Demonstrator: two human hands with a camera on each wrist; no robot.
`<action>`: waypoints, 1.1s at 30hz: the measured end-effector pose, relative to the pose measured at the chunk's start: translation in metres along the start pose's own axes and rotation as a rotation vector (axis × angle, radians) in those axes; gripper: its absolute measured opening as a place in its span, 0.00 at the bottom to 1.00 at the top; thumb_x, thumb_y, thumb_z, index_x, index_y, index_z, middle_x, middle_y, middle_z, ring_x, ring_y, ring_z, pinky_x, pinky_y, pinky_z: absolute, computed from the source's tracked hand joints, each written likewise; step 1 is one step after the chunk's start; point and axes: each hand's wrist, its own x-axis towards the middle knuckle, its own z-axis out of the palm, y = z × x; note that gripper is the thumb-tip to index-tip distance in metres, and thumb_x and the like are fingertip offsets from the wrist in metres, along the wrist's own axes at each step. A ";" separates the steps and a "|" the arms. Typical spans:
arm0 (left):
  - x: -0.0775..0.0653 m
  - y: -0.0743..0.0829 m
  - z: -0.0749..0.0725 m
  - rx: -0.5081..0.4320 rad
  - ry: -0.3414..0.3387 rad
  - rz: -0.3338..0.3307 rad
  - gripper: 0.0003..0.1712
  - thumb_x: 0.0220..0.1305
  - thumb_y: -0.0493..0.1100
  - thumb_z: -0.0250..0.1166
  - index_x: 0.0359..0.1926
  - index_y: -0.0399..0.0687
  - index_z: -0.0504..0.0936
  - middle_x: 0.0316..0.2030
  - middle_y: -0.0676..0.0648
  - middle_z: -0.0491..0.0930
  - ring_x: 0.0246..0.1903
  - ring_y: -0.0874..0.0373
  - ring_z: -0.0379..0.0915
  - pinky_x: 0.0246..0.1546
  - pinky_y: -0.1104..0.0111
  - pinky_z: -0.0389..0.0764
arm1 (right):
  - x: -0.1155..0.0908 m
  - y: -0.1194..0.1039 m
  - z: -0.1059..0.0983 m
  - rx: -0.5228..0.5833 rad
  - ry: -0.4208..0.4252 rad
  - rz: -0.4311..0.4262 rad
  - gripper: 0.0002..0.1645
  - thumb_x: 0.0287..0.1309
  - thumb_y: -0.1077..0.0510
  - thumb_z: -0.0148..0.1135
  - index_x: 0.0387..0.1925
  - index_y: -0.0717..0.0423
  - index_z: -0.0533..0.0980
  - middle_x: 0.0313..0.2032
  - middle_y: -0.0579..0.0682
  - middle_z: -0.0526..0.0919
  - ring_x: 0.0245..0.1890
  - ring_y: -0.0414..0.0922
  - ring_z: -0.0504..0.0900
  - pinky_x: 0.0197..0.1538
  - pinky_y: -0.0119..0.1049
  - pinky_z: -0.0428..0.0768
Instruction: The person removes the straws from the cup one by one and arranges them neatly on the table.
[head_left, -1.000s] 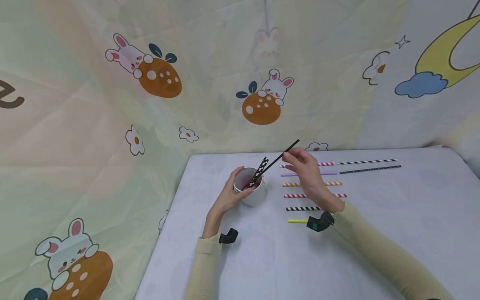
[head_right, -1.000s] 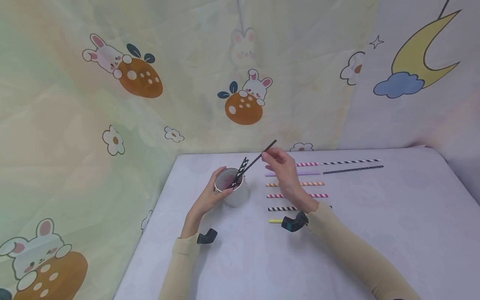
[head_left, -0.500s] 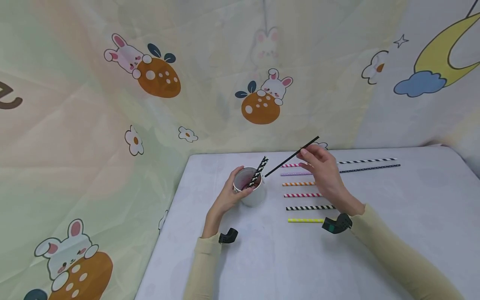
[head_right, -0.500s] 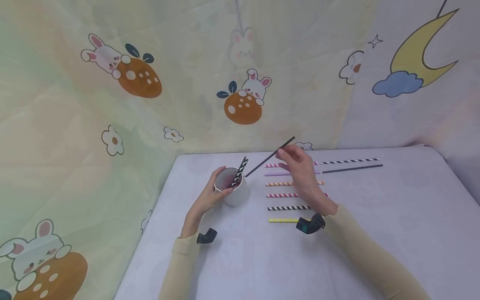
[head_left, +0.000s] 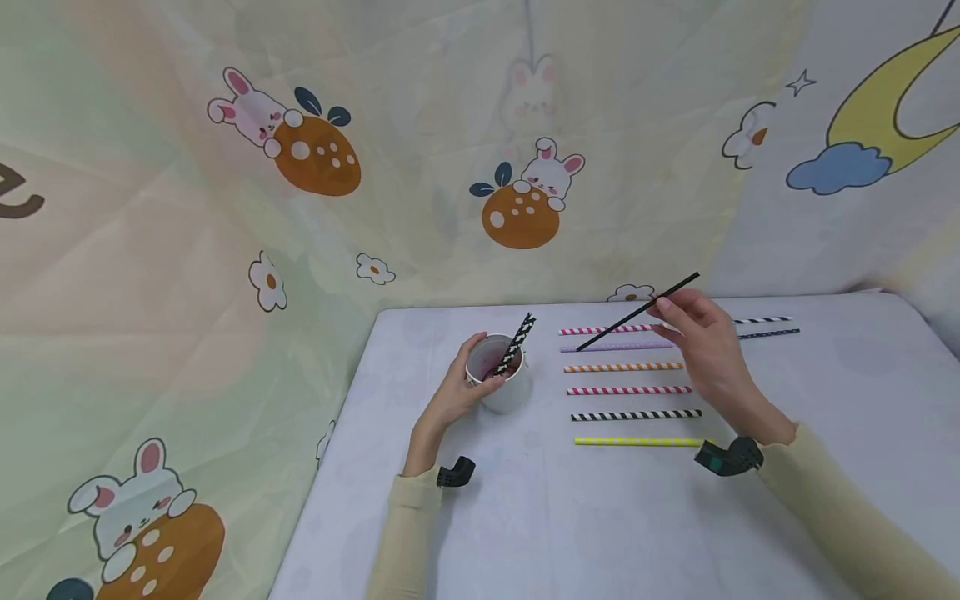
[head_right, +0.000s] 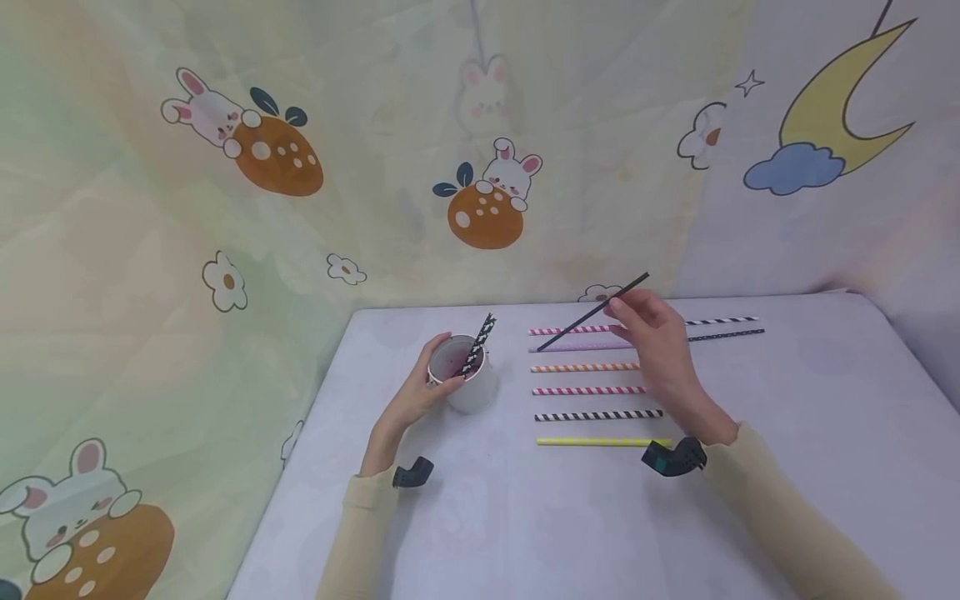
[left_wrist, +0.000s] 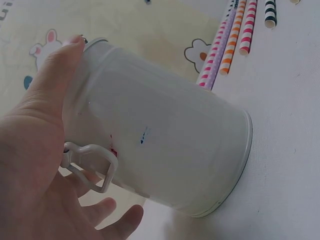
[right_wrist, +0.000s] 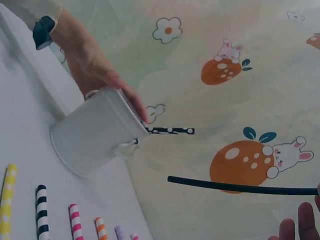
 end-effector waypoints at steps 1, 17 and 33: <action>0.000 0.000 0.000 -0.001 0.001 -0.001 0.49 0.64 0.40 0.68 0.78 0.45 0.50 0.72 0.32 0.60 0.71 0.36 0.57 0.70 0.39 0.57 | 0.000 0.000 -0.003 -0.013 0.001 -0.004 0.22 0.66 0.51 0.64 0.52 0.63 0.74 0.46 0.45 0.79 0.50 0.40 0.80 0.51 0.24 0.80; 0.002 -0.004 0.000 -0.008 -0.007 0.002 0.49 0.64 0.41 0.68 0.79 0.46 0.50 0.72 0.32 0.60 0.71 0.36 0.57 0.70 0.40 0.57 | -0.009 -0.002 -0.045 -0.562 0.062 -0.240 0.15 0.66 0.58 0.65 0.50 0.62 0.79 0.41 0.31 0.81 0.45 0.29 0.78 0.46 0.15 0.73; 0.012 -0.041 0.004 0.009 0.060 0.015 0.51 0.61 0.51 0.72 0.78 0.58 0.54 0.70 0.45 0.66 0.69 0.46 0.61 0.69 0.42 0.61 | -0.013 -0.016 -0.062 -1.066 -0.107 -0.396 0.12 0.63 0.59 0.68 0.47 0.57 0.81 0.47 0.56 0.82 0.51 0.52 0.77 0.47 0.34 0.71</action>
